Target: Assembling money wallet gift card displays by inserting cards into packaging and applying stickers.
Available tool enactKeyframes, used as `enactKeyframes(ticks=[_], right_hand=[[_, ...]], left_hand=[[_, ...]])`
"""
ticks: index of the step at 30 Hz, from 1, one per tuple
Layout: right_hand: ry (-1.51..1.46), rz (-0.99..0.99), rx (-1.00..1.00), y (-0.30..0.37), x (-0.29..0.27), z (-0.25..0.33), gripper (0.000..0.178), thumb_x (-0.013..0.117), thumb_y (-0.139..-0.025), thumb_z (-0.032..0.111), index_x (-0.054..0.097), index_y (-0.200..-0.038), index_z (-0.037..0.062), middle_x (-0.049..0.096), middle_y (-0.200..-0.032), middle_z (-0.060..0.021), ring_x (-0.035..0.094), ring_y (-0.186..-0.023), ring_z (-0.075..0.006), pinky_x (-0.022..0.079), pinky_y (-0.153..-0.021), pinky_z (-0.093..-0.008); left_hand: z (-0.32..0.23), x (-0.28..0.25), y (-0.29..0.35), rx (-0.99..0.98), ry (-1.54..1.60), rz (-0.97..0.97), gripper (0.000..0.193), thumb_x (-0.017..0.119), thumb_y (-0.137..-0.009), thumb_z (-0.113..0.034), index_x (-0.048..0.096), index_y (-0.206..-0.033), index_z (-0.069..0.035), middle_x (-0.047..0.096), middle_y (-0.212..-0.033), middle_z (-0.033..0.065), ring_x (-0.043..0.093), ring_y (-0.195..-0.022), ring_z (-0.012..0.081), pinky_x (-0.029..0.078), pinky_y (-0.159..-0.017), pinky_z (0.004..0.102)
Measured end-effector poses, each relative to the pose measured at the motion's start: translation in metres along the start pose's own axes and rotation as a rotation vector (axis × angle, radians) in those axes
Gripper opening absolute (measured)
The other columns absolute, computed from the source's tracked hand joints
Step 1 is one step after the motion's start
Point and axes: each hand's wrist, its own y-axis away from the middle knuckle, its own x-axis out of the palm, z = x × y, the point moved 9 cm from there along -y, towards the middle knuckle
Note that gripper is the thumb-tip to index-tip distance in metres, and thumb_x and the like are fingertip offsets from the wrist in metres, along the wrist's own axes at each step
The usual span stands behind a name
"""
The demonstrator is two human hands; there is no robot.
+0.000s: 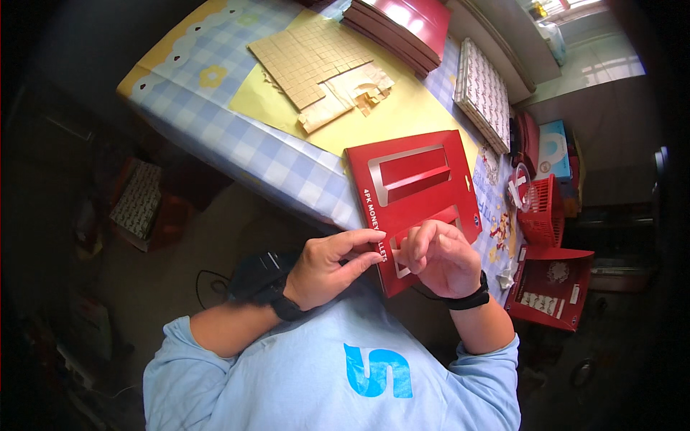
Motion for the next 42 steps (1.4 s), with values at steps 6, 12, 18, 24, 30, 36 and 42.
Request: enactKeyframes(ticks=[6, 12, 18, 24, 30, 36, 42], right_hand=[[-0.026, 0.0, -0.039, 0.005, 0.003, 0.001, 0.026, 0.054, -0.095, 0.023, 0.059, -0.093, -0.0018, 0.059, -0.08, -0.0082, 0.055, -0.077, -0.016, 0.045, -0.074, -0.0272], [-0.059, 0.036, 0.032, -0.001, 0.001, -0.003, 0.027, 0.056, -0.093, 0.025, 0.059, -0.095, -0.0016, 0.06, -0.083, -0.0068, 0.056, -0.079, -0.0131, 0.045, -0.074, -0.0249], [-0.093, 0.015, 0.114, 0.002, 0.003, -0.005, 0.02, 0.058, -0.094, 0.019, 0.06, -0.095, -0.0003, 0.061, -0.086, -0.0067, 0.059, -0.082, -0.0123, 0.046, -0.076, -0.0251], [0.174, -0.049, 0.133, 0.016, 0.015, 0.001, 0.018, 0.061, -0.094, 0.017, 0.06, -0.095, -0.0009, 0.065, -0.093, -0.0101, 0.063, -0.086, -0.0164, 0.049, -0.079, -0.0296], [0.164, -0.115, 0.208, 0.034, -0.001, -0.004, 0.018, 0.062, -0.094, 0.02, 0.061, -0.097, 0.0025, 0.067, -0.095, -0.0071, 0.062, -0.088, -0.0106, 0.046, -0.072, -0.0219], [0.086, -0.144, 0.192, 0.052, 0.006, 0.007, 0.016, 0.06, -0.092, 0.014, 0.062, -0.093, -0.0017, 0.064, -0.096, -0.0143, 0.062, -0.089, -0.0182, 0.048, -0.077, -0.0271], [0.156, 0.002, 0.114, 0.08, 0.021, 0.028, 0.02, 0.06, -0.095, 0.017, 0.063, -0.103, -0.0013, 0.064, -0.105, -0.0079, 0.059, -0.097, -0.0122, 0.046, -0.086, -0.0266]], left_hand=[[0.002, -0.002, 0.001, -0.001, -0.018, -0.037, 0.032, 0.068, -0.087, 0.001, 0.061, -0.118, 0.0, 0.07, -0.099, 0.0098, 0.068, -0.09, 0.0116, 0.055, -0.078, 0.0237], [0.008, -0.001, 0.001, -0.048, 0.07, -0.034, 0.031, 0.067, -0.087, 0.002, 0.061, -0.118, 0.0, 0.069, -0.1, 0.0086, 0.067, -0.091, 0.0113, 0.055, -0.079, 0.0237], [0.005, 0.0, 0.001, -0.058, 0.061, -0.016, 0.032, 0.065, -0.088, 0.004, 0.06, -0.118, 0.0, 0.069, -0.1, 0.0091, 0.067, -0.092, 0.0116, 0.055, -0.08, 0.0243], [-0.018, -0.003, -0.002, 0.173, -0.211, 0.027, 0.036, 0.068, -0.082, 0.004, 0.063, -0.116, -0.003, 0.068, -0.089, 0.0124, 0.07, -0.078, 0.022, 0.056, -0.069, 0.0303], [-0.079, 0.026, 0.01, 0.769, -1.153, 0.104, 0.033, 0.068, -0.071, -0.015, 0.069, -0.104, -0.011, 0.059, -0.093, -0.0014, 0.06, -0.083, 0.0156, 0.048, -0.073, 0.028], [-0.087, 0.043, 0.011, 1.205, -1.149, 0.356, 0.025, 0.073, -0.076, -0.014, 0.074, -0.101, -0.016, 0.06, -0.105, -0.0005, 0.055, -0.098, 0.0161, 0.046, -0.086, 0.0304], [-0.096, 0.048, 0.018, 1.312, -1.078, 0.386, 0.024, 0.073, -0.078, -0.012, 0.073, -0.102, -0.012, 0.058, -0.1, -0.0004, 0.055, -0.094, 0.0139, 0.048, -0.079, 0.0292]])
